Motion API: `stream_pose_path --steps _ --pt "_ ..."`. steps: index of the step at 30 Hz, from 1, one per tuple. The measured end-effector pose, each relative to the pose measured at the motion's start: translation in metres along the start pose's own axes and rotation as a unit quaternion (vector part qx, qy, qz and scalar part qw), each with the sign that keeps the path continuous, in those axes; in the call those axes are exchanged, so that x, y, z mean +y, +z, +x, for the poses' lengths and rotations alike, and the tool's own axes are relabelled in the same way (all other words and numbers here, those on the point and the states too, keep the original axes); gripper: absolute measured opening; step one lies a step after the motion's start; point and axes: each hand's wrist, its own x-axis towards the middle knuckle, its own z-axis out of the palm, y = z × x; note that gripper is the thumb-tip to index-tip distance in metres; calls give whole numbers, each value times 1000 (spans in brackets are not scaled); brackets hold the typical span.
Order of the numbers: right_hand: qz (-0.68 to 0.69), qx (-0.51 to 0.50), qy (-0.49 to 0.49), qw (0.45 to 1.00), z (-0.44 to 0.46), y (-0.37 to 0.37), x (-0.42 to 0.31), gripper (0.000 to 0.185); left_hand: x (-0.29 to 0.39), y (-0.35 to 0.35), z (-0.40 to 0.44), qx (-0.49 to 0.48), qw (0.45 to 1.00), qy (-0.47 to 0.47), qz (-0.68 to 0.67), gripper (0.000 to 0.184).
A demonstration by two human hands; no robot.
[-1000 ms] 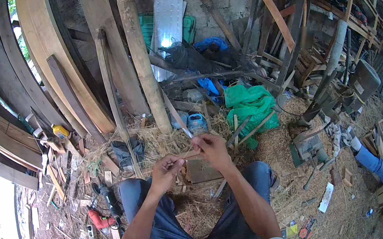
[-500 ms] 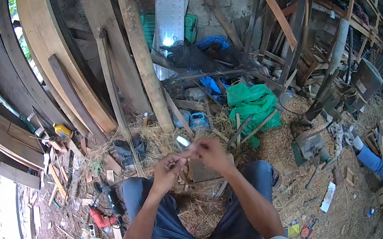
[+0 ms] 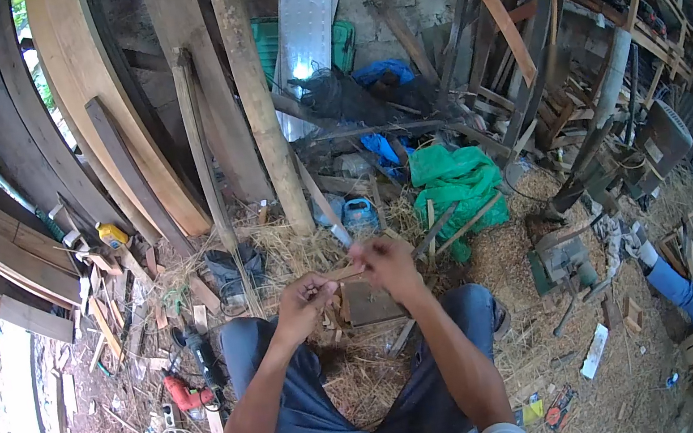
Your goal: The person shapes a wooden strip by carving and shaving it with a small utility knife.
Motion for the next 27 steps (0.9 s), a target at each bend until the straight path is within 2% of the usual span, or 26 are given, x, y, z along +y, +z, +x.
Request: stream_pose_path --steps 2,4,5,7,8,10,11,12,14,16,18,20,22,24,26,27 --pt "24 37 -24 999 -1 -9 6 24 -3 3 -2 2 1000 2 -7 10" --pt "-45 -42 25 998 -6 -5 2 22 5 2 -2 2 1000 -7 -2 9" --pt "-44 -43 24 998 -4 -6 3 22 6 2 -1 3 1000 -7 -1 9" --pt "-12 45 -6 999 -3 -8 8 22 7 2 -4 6 999 -17 28 8" --pt "-11 46 -4 999 -3 -8 10 22 5 2 -5 5 999 -19 28 8" --pt "-3 -1 -5 1000 -2 -5 1 20 1 3 -1 4 1000 -13 -20 8" --pt "-3 -46 50 998 -8 -5 -5 20 -1 3 1 5 1000 -11 -20 8" --pt "-2 -48 49 998 -6 -6 -4 20 -2 2 0 4 1000 -4 -14 9" --pt "11 60 -7 998 -3 -10 -1 20 -3 -2 -3 3 1000 -1 -7 9" --pt "39 55 -18 998 -5 -13 -9 20 9 4 -3 -2 1000 -23 0 9" --pt "16 -35 19 999 -7 -14 -8 19 9 1 -4 -5 999 -36 -10 9" --pt "1 -6 12 1000 -7 -13 -8 18 7 -4 -5 -6 998 -56 -13 9" --pt "82 84 -38 992 -2 -18 -8 19 2 -1 -3 -4 1000 -28 -3 8" --pt "87 55 -40 994 -5 -20 -11 21 4 -2 -5 -10 999 -34 -6 8" --pt "11 -28 61 998 -12 -18 -16 21 4 -5 -5 -11 999 -41 -4 8" --pt "14 -28 62 998 -9 -18 -13 21 3 -5 -4 -9 999 -43 7 8"
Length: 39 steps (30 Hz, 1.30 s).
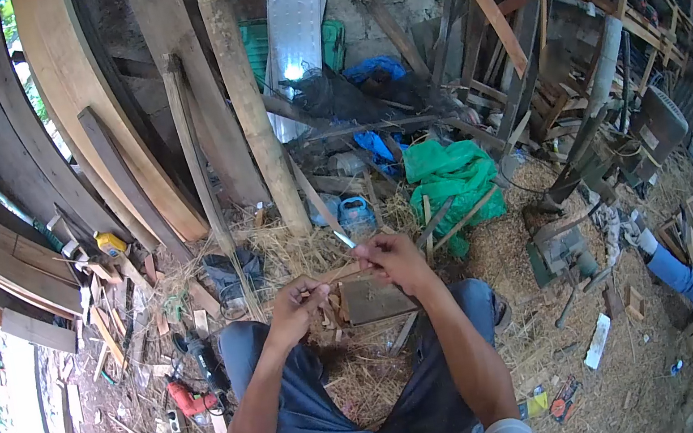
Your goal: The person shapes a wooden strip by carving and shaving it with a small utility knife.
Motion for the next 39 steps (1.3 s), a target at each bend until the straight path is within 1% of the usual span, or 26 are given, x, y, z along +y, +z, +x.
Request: stream_pose_path --steps 2,4,6,9,11,13,15,17,19,20,21,23,25,27,28,31,32,33,35,36,38,39 --pt "26 32 -46 998 7 -5 6 21 -2 4 0 -1 1000 -4 10 8" --pt "11 23 -38 999 1 0 0 21 0 9 1 0 999 24 -24 8" --pt "2 11 -31 999 1 0 -2 20 -1 5 1 -3 999 26 -23 9" --pt "15 49 -44 998 4 -6 5 19 -4 4 -1 -10 1000 16 -7 11" --pt "4 23 -73 997 8 -5 7 19 -1 6 2 -13 1000 14 6 12" --pt "9 5 -62 998 4 -3 -1 19 3 -2 -5 -28 992 -73 -96 11" --pt "24 82 -62 994 8 -7 2 18 4 2 -4 -30 992 -81 -89 11" --pt "43 85 -84 992 8 -6 5 17 6 6 -2 -39 992 -80 -88 11" --pt "36 12 -80 996 4 -3 4 16 8 -1 -6 -49 979 -139 -142 11" --pt "40 35 -95 994 10 -10 14 16 8 -2 -5 -47 979 -142 -139 11" --pt "46 35 -92 994 11 -6 16 16 8 -1 -4 -54 976 -145 -155 12" --pt "85 84 -86 989 13 -1 12 19 9 1 -4 -65 972 -144 -174 13" --pt "62 83 -97 990 17 -5 9 19 14 -1 -4 -66 967 -170 -177 16" --pt "24 83 -98 991 12 -5 12 21 10 -1 0 -60 967 -165 -184 16" --pt "26 91 -94 991 5 -3 15 21 7 2 -1 -59 966 -163 -191 17" --pt "-36 33 -55 997 1 4 -3 24 13 1 1 -80 963 -185 -178 18" --pt "14 -9 -71 997 5 0 6 23 10 -2 0 -82 961 -190 -181 18" --pt "14 -11 -68 998 14 -10 11 23 11 -2 0 -79 961 -192 -182 18" --pt "89 131 -119 980 25 -30 16 20 13 0 -3 -60 960 -203 -186 17" --pt "42 119 -123 984 20 -28 10 20 13 0 -2 -62 960 -199 -186 17" --pt "42 120 -127 984 9 -12 8 21 11 -4 -1 -88 959 -193 -186 16" --pt "46 120 -121 984 6 -6 10 22 12 -4 0 -84 960 -191 -187 16"
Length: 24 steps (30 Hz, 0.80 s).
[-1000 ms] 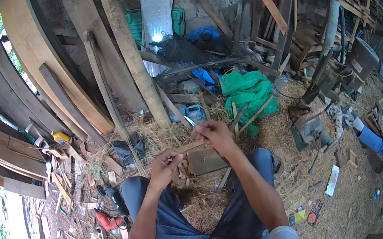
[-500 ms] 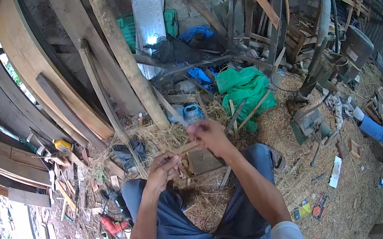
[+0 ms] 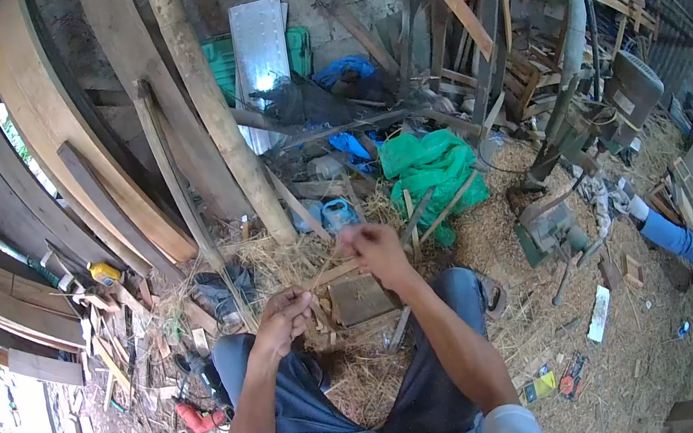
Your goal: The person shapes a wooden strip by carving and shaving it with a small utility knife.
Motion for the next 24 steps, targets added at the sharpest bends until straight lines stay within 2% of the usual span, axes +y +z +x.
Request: stream_pose_path --steps 1,4,6,9,12,18,20,22,24 --pt "43 59 30 997 7 -5 4 19 0 1 -1 12 1000 12 2 15" --pt "127 37 -17 991 17 -20 -12 16 1 2 -7 22 999 31 -5 14" --pt "132 30 -31 990 12 -19 -18 17 3 3 -6 17 999 42 -20 13" --pt "76 -31 7 997 -9 -9 -28 24 2 6 -6 35 998 54 -13 10" --pt "26 -60 -12 998 -15 4 -25 28 3 11 -8 38 997 62 22 10" --pt "3 -103 -24 994 -22 13 -28 21 3 20 -13 10 998 63 22 8" --pt "6 -119 -16 993 -25 19 -27 20 4 28 -13 -17 996 85 -13 11" --pt "-18 -158 -37 987 -32 25 -24 19 5 36 -12 -7 993 113 -26 10" --pt "-38 -173 -14 984 -37 28 -22 21 6 37 -13 -4 989 140 -36 10"
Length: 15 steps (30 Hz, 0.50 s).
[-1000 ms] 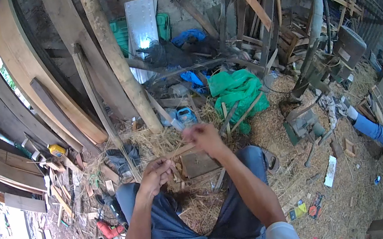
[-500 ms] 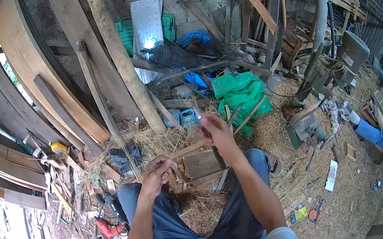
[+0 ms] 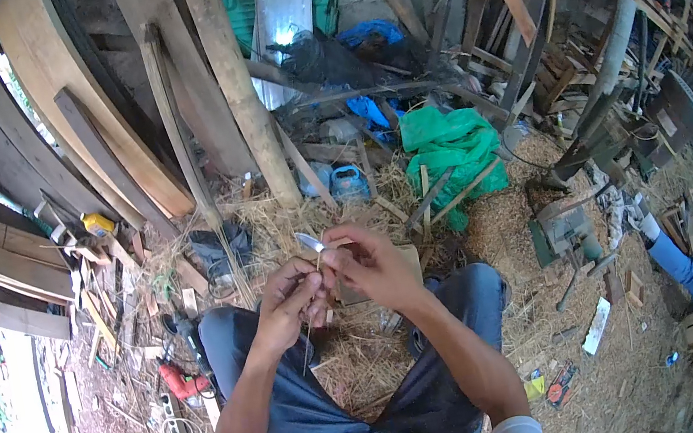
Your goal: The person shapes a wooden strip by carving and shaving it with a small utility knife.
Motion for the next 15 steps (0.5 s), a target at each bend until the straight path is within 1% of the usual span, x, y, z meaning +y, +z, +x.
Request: stream_pose_path --steps 2,3,5,6,8,9,11,15 --pt "-22 0 27 999 -2 2 -1 20 -1 -1 -1 2 999 29 20 11" --pt "-22 1 31 999 -2 1 -4 20 -3 -3 -1 4 1000 26 17 11" --pt "-19 -64 46 997 0 -1 -10 20 -7 -6 -1 41 984 90 146 10" --pt "-19 -65 50 996 0 0 -9 20 -9 -6 0 44 985 88 144 10" --pt "-13 -88 30 996 0 2 -6 20 -13 -7 2 66 950 167 254 8" --pt "-11 -88 34 995 -1 3 -8 20 -15 -7 3 67 951 163 253 8" --pt "18 -19 109 994 0 3 -13 17 -17 -7 5 86 913 230 326 8" --pt "-9 4 93 996 5 -4 -10 14 -13 -6 6 87 915 219 328 8"
